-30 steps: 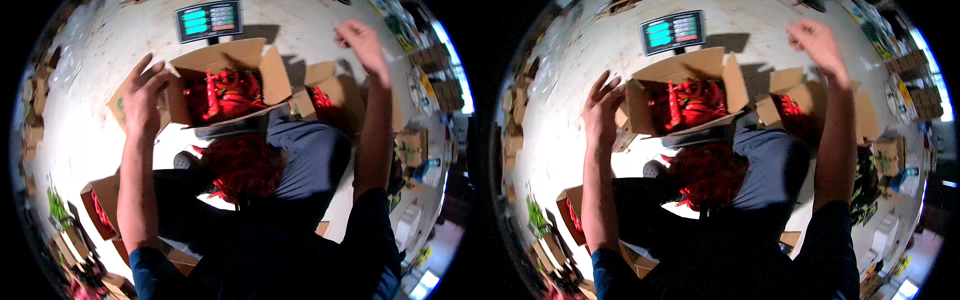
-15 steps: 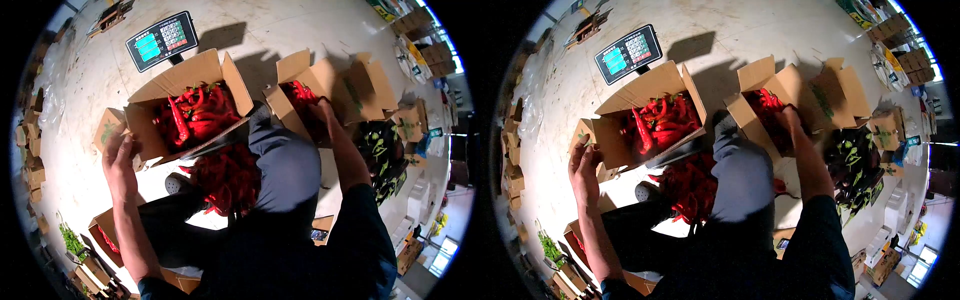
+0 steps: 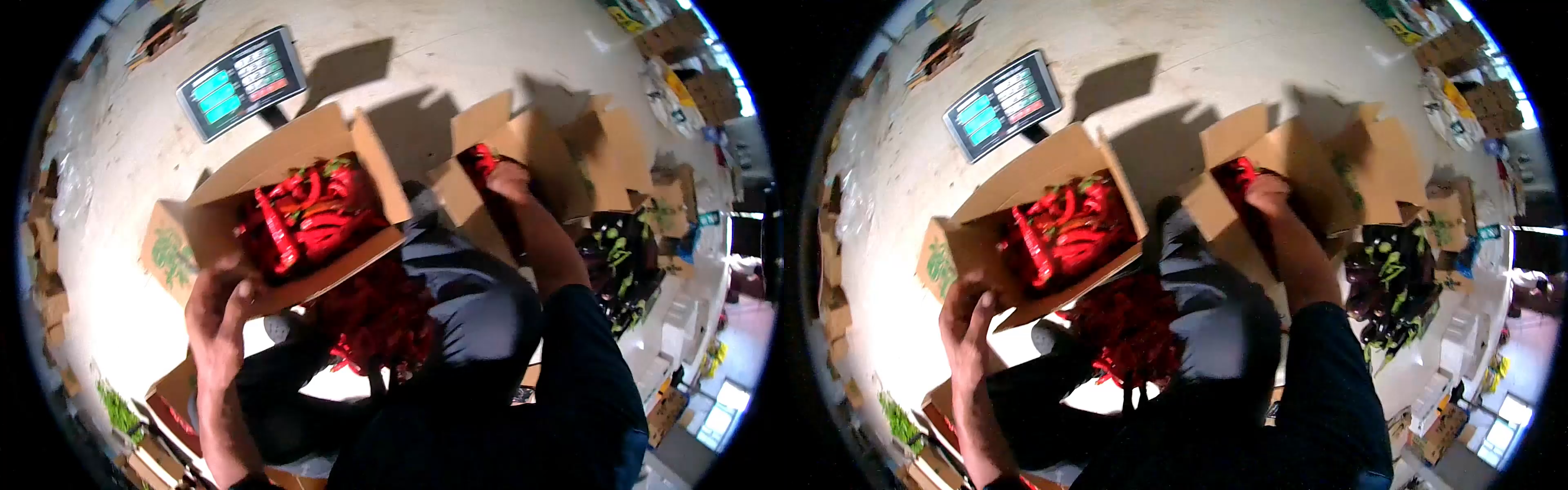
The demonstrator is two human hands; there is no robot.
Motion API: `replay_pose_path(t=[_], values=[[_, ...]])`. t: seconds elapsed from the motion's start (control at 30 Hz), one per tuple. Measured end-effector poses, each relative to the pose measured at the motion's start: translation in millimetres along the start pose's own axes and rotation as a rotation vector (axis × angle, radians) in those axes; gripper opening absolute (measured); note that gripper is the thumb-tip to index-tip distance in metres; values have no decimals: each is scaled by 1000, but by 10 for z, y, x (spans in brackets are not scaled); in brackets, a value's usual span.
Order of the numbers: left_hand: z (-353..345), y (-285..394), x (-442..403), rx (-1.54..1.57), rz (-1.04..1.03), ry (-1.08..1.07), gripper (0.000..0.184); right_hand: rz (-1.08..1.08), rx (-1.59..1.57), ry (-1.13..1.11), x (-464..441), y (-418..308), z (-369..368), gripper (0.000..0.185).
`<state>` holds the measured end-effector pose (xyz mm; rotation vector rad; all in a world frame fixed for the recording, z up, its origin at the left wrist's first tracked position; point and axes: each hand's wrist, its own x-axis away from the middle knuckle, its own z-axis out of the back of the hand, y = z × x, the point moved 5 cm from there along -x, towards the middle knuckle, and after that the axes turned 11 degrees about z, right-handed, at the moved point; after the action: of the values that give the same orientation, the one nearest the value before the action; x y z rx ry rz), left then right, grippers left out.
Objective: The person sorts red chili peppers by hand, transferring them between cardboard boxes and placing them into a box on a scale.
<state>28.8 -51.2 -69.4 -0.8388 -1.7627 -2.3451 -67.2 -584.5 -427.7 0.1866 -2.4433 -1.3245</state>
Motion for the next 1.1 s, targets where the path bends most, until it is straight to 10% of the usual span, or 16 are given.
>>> replay_pose_path(t=[0.1, 0.2, 0.37, 0.63, 0.8, 1.1], values=[[20, -36, 95, -77, 8, -10, 31, -138, -157, -81, -9, 343, 5, 25], [70, -108, 207, -112, -56, 31, 33, -355, -2080, -684, -128, -151, -203, 35], [69, -37, 197, -188, -133, 42, 35, -816, -2064, -647, -156, -213, -139, 25], [72, -107, 188, -225, -192, 37, 36, -955, -1820, -379, 110, -383, 170, 19], [35, -119, 233, -301, -183, 44, 38, -1160, -1933, -882, 249, 224, 141, 35], [-189, 81, 219, -161, -114, -18, 40, -1223, -2032, -428, 377, 425, -8, 25]])
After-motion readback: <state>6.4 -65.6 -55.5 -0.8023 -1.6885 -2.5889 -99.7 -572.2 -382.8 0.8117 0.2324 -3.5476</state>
